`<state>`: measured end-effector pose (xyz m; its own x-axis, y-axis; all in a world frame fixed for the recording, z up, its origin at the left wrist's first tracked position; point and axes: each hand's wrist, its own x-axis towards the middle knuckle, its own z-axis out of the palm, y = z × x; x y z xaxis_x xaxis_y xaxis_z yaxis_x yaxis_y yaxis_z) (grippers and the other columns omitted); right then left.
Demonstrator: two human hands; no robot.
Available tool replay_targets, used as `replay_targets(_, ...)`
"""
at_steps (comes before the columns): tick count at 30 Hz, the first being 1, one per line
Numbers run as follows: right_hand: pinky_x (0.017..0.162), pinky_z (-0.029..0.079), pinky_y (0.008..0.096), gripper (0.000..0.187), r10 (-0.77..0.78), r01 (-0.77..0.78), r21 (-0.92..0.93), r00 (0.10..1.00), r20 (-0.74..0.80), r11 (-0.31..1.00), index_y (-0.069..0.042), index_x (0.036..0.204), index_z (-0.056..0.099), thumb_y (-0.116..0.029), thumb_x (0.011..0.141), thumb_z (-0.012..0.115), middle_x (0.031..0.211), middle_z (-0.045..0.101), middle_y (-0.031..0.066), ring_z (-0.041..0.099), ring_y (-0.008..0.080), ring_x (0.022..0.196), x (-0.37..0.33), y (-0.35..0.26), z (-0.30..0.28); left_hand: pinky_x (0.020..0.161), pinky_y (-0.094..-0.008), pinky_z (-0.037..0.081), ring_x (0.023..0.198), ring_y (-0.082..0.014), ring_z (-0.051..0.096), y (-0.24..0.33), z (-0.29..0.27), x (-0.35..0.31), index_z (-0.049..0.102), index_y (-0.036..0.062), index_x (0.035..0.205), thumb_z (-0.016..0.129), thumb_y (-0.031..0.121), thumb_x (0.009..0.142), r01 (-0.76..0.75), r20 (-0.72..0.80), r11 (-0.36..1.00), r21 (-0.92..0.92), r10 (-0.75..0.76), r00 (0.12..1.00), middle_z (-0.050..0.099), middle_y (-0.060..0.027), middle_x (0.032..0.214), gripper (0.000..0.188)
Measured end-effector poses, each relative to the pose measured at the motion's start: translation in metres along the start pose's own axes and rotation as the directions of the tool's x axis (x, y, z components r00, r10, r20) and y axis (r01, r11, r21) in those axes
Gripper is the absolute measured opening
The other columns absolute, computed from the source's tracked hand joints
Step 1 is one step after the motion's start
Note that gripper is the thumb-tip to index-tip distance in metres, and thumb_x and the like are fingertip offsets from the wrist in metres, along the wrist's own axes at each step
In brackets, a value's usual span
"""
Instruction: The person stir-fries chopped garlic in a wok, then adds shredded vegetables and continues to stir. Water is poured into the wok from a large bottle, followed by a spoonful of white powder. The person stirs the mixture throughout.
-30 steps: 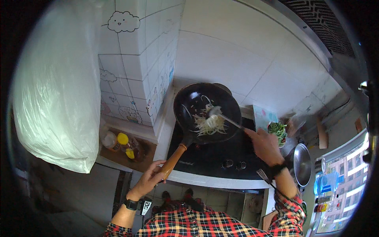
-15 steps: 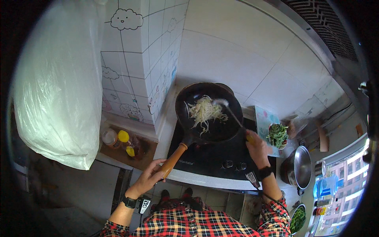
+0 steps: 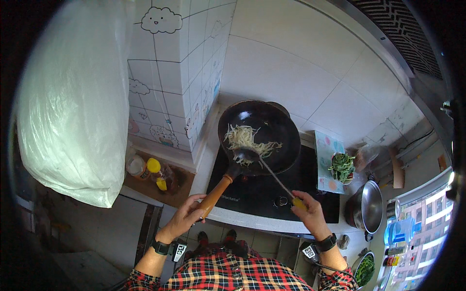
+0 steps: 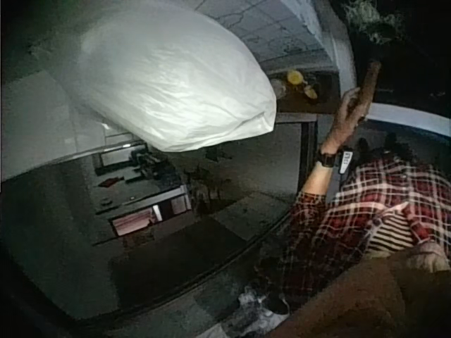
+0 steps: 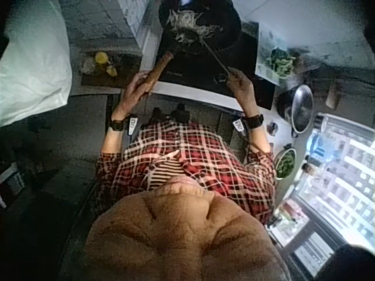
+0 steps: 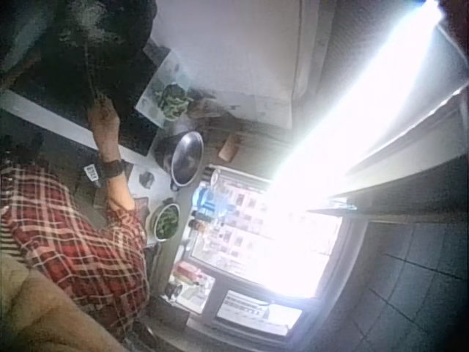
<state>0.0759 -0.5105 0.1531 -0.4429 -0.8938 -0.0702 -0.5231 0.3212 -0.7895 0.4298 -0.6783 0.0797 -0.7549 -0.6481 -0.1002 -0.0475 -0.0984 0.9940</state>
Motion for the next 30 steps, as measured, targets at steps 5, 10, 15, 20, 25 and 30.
replay_targets(5,0.080,0.054,0.0385,0.043,-0.278,0.230,-0.251,0.944,-0.177,0.940,-0.006,0.122,0.061,-0.001,0.080,0.067,0.107,0.068,0.0205,0.067,0.0373,0.097,0.041,0.015,0.022,0.079,-0.0285,0.052,0.087,-0.0134,0.059,0.001,0.000,-0.001,0.038,0.0066,0.142,0.051,0.020,0.100,0.014,0.018,0.999,-0.047,-0.014,1.000,0.060,-0.0097,0.102,0.045)
replay_targets(10,0.079,0.053,0.0412,0.043,-0.254,0.166,-0.271,0.908,-0.332,0.948,-0.011,0.122,0.061,-0.007,0.080,0.067,0.102,0.069,0.0201,0.066,0.0400,0.095,0.118,0.031,0.015,0.079,-0.0287,0.053,0.088,-0.0137,0.060,-0.001,-0.002,0.000,0.038,0.0069,0.142,0.052,0.019,0.100,-0.018,0.024,0.999,-0.028,0.019,1.000,0.059,-0.0104,0.106,0.045)
replay_targets(15,0.079,0.053,0.0438,0.043,-0.283,0.239,-0.226,0.940,-0.191,0.945,-0.017,0.124,0.061,-0.013,0.082,0.066,0.099,0.069,0.0188,0.066,0.0385,0.094,0.160,0.017,0.035,0.081,-0.0321,0.051,0.085,-0.0155,0.061,-0.001,0.001,0.000,0.039,0.0067,0.141,0.052,0.025,0.098,0.017,-0.004,0.999,-0.047,-0.017,1.000,0.062,-0.0105,0.100,0.049)
replay_targets(20,0.065,0.053,0.0443,0.048,-0.431,0.359,-0.713,0.898,0.089,0.602,-0.021,0.124,0.063,-0.007,0.079,0.065,0.087,0.061,0.0099,0.065,0.0329,0.076,0.090,-0.009,-0.007,0.080,-0.0302,0.052,0.086,-0.0149,0.061,0.002,0.000,-0.001,0.038,0.0067,0.142,0.052,0.020,0.099,0.016,0.018,0.998,-0.055,-0.015,1.000,0.060,-0.0107,0.103,0.047)
replay_targets(25,0.058,0.051,0.0409,0.053,-0.484,0.309,-0.874,0.869,0.100,0.375,-0.021,0.124,0.063,-0.003,0.075,0.063,0.081,0.056,0.0079,0.064,0.0287,0.070,0.047,-0.023,-0.059,0.080,-0.0297,0.052,0.085,-0.0146,0.061,-0.001,-0.002,-0.001,0.038,0.0063,0.142,0.052,0.020,0.099,-0.001,0.008,0.999,-0.036,0.002,1.000,0.059,-0.0097,0.101,0.047)
replay_targets(30,0.056,0.051,0.0406,0.053,-0.480,0.281,-0.855,0.876,0.043,0.436,-0.022,0.126,0.061,-0.002,0.077,0.061,0.082,0.057,0.0085,0.065,0.0291,0.071,0.077,-0.025,-0.028,0.080,-0.0300,0.052,0.086,-0.0148,0.061,0.001,-0.001,-0.001,0.038,0.0072,0.142,0.052,0.022,0.100,-0.007,0.016,0.999,-0.049,0.008,1.000,0.060,-0.0100,0.101,0.047)
